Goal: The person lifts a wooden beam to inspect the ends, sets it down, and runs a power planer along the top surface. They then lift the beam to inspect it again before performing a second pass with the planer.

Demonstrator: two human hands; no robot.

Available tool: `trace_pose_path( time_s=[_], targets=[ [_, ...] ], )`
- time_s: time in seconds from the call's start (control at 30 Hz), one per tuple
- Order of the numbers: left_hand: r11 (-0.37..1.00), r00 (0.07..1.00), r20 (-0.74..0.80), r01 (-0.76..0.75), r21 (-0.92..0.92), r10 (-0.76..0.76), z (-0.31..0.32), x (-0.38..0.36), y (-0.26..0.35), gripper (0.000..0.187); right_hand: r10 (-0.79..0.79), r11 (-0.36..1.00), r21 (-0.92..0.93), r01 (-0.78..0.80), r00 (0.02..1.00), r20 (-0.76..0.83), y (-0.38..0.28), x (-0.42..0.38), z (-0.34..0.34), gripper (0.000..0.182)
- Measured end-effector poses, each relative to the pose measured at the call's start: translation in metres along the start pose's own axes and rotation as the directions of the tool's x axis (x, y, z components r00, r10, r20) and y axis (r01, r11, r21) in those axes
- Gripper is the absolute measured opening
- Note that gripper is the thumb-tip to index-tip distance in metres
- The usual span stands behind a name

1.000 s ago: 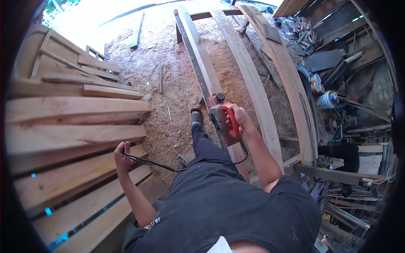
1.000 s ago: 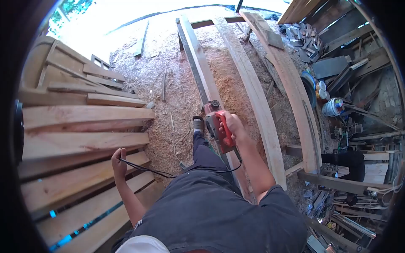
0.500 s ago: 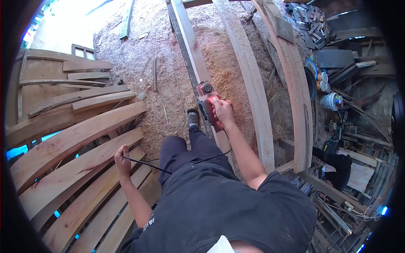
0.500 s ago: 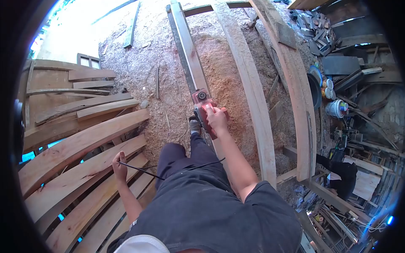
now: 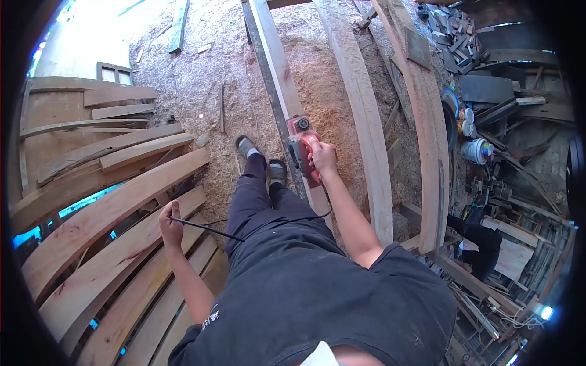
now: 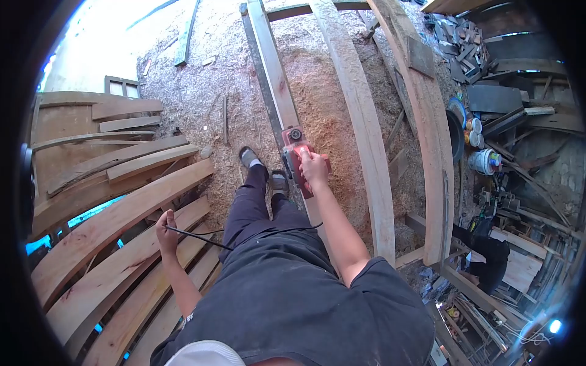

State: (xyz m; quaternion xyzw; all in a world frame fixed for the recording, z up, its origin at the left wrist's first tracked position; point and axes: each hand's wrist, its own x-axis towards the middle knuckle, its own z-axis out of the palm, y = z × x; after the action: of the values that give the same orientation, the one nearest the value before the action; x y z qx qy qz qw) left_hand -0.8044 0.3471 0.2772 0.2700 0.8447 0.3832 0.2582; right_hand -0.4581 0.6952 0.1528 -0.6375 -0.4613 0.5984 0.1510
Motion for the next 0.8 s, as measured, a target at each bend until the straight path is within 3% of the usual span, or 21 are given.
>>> trace_pose_path(
  time_s=[0.5,0.6,0.8],
  targets=[
    [1.000,0.989,0.150,0.012,0.019,-0.015,0.004,0.146,0.015,0.046,0.002,0.993,0.117,0.001,1.000,-0.022,-0.045,0.068,0.038,0.045],
    [0.999,0.979,0.198,-0.047,-0.002,0.047,0.009,0.168,0.019,0.047,0.031,0.996,0.090,-0.030,0.999,-0.013,-0.051,0.070,0.035,0.041],
    [0.999,0.952,0.305,0.043,-0.023,-0.034,0.022,0.208,0.025,0.049,0.007,1.000,-0.006,-0.007,1.000,-0.029,-0.050,0.068,0.037,0.041]
  ],
)
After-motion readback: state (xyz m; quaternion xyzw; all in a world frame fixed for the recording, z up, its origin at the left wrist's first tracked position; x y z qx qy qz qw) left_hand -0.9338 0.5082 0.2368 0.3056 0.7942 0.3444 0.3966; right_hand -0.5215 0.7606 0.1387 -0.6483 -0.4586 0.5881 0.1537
